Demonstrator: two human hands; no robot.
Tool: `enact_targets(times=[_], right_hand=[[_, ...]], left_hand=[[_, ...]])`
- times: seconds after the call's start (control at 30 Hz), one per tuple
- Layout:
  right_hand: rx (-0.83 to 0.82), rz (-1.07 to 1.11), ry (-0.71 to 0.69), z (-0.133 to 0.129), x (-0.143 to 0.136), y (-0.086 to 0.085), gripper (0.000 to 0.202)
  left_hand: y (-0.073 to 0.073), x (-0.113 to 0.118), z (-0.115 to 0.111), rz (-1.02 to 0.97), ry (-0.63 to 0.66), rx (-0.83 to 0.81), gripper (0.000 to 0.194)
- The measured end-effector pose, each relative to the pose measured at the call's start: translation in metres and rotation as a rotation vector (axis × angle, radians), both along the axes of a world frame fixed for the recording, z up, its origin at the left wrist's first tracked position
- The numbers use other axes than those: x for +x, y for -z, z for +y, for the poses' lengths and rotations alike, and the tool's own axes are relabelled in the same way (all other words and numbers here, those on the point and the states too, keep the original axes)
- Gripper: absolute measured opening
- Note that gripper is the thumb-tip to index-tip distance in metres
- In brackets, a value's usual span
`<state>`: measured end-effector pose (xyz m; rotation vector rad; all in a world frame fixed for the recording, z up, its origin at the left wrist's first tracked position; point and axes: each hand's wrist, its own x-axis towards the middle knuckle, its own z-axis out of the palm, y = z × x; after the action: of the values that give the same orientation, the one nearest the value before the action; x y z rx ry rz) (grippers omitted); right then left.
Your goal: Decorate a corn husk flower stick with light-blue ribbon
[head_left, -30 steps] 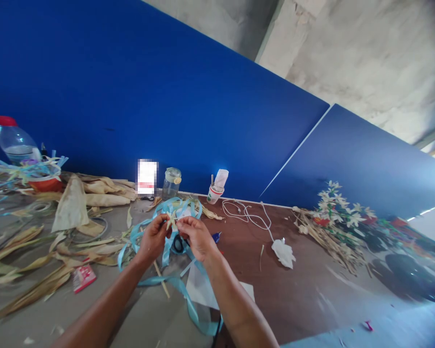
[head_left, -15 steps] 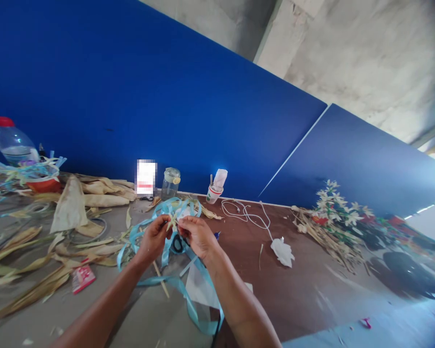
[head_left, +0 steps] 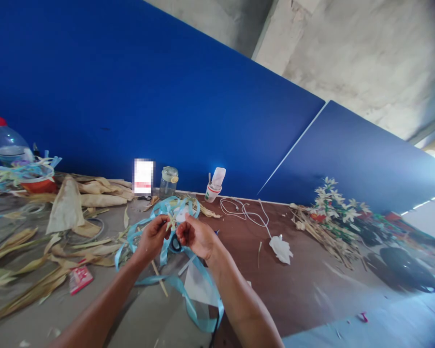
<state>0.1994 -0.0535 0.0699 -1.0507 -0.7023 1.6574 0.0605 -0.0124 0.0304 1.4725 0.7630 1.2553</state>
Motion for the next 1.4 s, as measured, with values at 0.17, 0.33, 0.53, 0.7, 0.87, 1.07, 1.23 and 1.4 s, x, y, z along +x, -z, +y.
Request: enact_targets(times=[0.17,0.33,0.53,0.7,0.87,1.07,1.23,1.4], right_hand=[[-0.006,0.033,0.043,0.001,-0.002,-0.004,0.032],[0.033,0.000,0.025,0.000,-0.001,-0.008,0.029],[0.055,-0.090,0.125,-0.002,-0.001,-0.012,0.027],[0.177,-0.259,0.185,-0.004,0.000,-0.015,0.021],[0.249,-0.408,0.147,-0.006,0.005,-0.016,0.018],[0.249,-0.531,0.126,-0.005,0.007,-0.007,0.019],[0.262,-0.597,0.122,-0.002,0.003,0.001,0.018],[0.271,-0.620,0.142,-0.002,-0.002,0.003,0.018]], left_hand=[[0.005,0.000,0.002,0.032,0.011,0.015,0.018],[0.003,0.001,0.001,0.034,0.024,0.021,0.016],[0.003,0.001,-0.001,0.035,0.033,0.024,0.015],[0.003,0.002,-0.001,0.022,0.047,0.027,0.015],[0.004,0.002,-0.001,0.033,0.054,0.017,0.019],[-0.001,0.002,-0.004,0.068,0.072,-0.012,0.023],[-0.003,0.003,-0.006,0.050,0.108,-0.019,0.023],[-0.006,0.004,-0.007,0.069,0.114,-0.027,0.025]])
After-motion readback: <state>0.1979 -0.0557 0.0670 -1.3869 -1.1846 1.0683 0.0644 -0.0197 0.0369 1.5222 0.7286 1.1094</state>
